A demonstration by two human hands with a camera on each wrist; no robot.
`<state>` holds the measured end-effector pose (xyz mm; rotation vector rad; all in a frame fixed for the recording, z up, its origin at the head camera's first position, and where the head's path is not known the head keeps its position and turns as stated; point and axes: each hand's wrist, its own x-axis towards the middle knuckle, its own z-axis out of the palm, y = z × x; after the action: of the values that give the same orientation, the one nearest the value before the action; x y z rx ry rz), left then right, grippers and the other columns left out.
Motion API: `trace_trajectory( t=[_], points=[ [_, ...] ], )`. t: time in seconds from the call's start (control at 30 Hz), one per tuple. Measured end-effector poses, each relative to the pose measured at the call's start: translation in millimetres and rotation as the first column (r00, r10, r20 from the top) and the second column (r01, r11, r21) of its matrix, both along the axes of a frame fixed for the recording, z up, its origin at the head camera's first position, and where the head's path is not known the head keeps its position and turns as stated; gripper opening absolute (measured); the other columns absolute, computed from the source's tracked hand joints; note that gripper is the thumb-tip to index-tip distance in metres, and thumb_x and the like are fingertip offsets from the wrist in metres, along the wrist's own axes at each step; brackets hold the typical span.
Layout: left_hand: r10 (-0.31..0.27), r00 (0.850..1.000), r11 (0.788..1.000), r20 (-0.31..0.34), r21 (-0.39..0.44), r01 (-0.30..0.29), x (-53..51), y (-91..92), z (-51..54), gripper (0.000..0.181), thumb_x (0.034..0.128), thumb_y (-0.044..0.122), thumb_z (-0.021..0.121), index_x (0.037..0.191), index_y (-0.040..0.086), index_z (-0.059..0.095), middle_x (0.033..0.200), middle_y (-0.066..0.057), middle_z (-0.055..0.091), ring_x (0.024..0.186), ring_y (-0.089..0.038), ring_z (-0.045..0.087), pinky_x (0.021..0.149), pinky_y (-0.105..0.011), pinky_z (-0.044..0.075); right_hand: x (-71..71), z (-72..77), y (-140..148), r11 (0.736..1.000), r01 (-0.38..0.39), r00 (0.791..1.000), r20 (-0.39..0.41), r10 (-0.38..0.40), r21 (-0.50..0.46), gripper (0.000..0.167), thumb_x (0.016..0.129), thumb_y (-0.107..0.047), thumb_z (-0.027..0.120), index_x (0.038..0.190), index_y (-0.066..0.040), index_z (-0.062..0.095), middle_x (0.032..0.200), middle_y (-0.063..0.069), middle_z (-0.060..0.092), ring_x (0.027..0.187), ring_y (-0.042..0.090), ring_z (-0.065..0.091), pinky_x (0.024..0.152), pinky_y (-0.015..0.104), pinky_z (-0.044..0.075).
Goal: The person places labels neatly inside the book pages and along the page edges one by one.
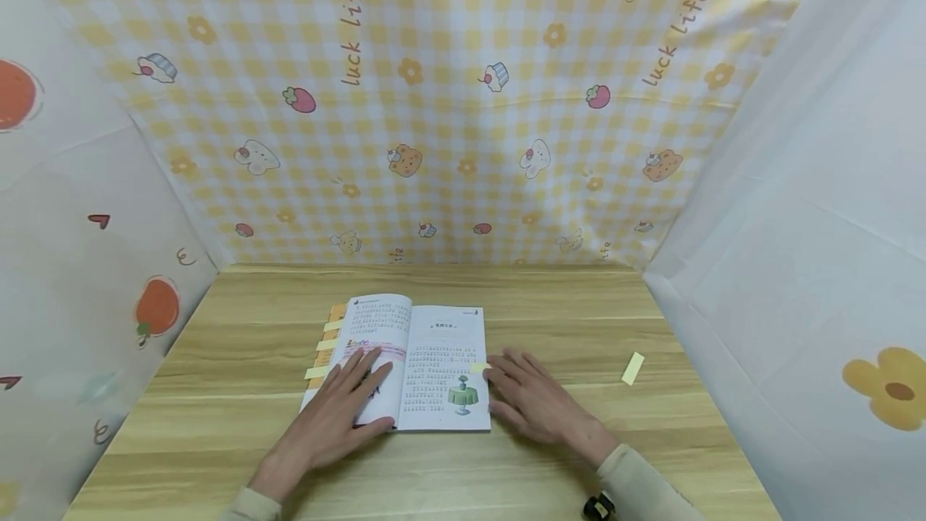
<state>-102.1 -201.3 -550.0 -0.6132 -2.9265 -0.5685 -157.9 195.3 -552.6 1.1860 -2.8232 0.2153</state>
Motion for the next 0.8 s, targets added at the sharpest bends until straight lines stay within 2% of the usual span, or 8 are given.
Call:
trace_trajectory(
  t=[0.3, 0.47, 0.6, 0.7, 0.8],
  points=[
    [0.003, 0.996, 1.0, -0.084, 0.014, -0.001, 7.5, -6.8, -0.9, 0.085, 0.1001, 0.062, 0.079, 0.17, 0.021, 0.053, 0.185, -0.012, 0.038, 0.168, -0.046, 0.041, 0.131, -0.072, 0.042, -0.6, 0.0, 4, 0.997, -0.015, 0.999, -0.038, 0.012, -0.079, 0.053, 0.115, -0.039, 0.064, 0.159, -0.011, 0.063, 0.172, 0.015, 0.057, 0.163, 0.045, 0.049, 0.135, 0.066, 0.04],
    [0.002, 0.997, 1.0, -0.072, 0.017, -0.001, 9.9, -11.7, -2.1, 0.088, 0.0995, 0.062, 0.08, 0.172, 0.022, 0.05, 0.185, -0.012, 0.038, 0.168, -0.047, 0.04, 0.131, -0.074, 0.04, 0.0, 0.7, 9, 0.996, -0.017, 0.998, -0.066, 0.011, -0.091, 0.058, 0.114, -0.038, 0.066, 0.162, -0.007, 0.06, 0.171, 0.018, 0.058, 0.161, 0.045, 0.052, 0.134, 0.065, 0.042],
    [0.005, 0.999, 1.0, -0.038, 0.023, -0.004, 10.7, -15.0, -2.1, 0.094, 0.0977, 0.061, 0.082, 0.175, 0.021, 0.045, 0.187, -0.011, 0.033, 0.17, -0.046, 0.037, 0.134, -0.074, 0.036, -1.1, 0.1, 13, 0.992, -0.024, 0.995, -0.098, 0.012, -0.121, 0.061, 0.111, -0.037, 0.07, 0.161, -0.003, 0.059, 0.168, 0.021, 0.059, 0.158, 0.046, 0.055, 0.132, 0.065, 0.044],
    [0.004, 0.999, 1.0, -0.033, 0.028, -0.003, 11.1, -17.5, -2.3, 0.1, 0.0937, 0.056, 0.088, 0.175, 0.02, 0.044, 0.188, -0.012, 0.032, 0.171, -0.046, 0.036, 0.135, -0.073, 0.035, -1.9, -1.1, 17, 0.99, -0.026, 0.993, -0.117, 0.01, -0.138, 0.061, 0.111, -0.037, 0.071, 0.16, -0.004, 0.061, 0.167, 0.021, 0.061, 0.157, 0.046, 0.057, 0.131, 0.065, 0.045],
    [-0.002, 0.998, 1.0, -0.058, 0.028, 0.004, 11.6, -19.8, -3.0, 0.102, 0.0897, 0.047, 0.094, 0.175, 0.019, 0.045, 0.186, -0.015, 0.034, 0.169, -0.047, 0.038, 0.133, -0.074, 0.037, -1.9, -2.2, 21, 0.989, -0.015, 0.992, -0.124, -0.003, -0.147, 0.059, 0.111, -0.037, 0.07, 0.159, -0.005, 0.062, 0.166, 0.021, 0.061, 0.156, 0.046, 0.057, 0.131, 0.065, 0.045]
  ],
)
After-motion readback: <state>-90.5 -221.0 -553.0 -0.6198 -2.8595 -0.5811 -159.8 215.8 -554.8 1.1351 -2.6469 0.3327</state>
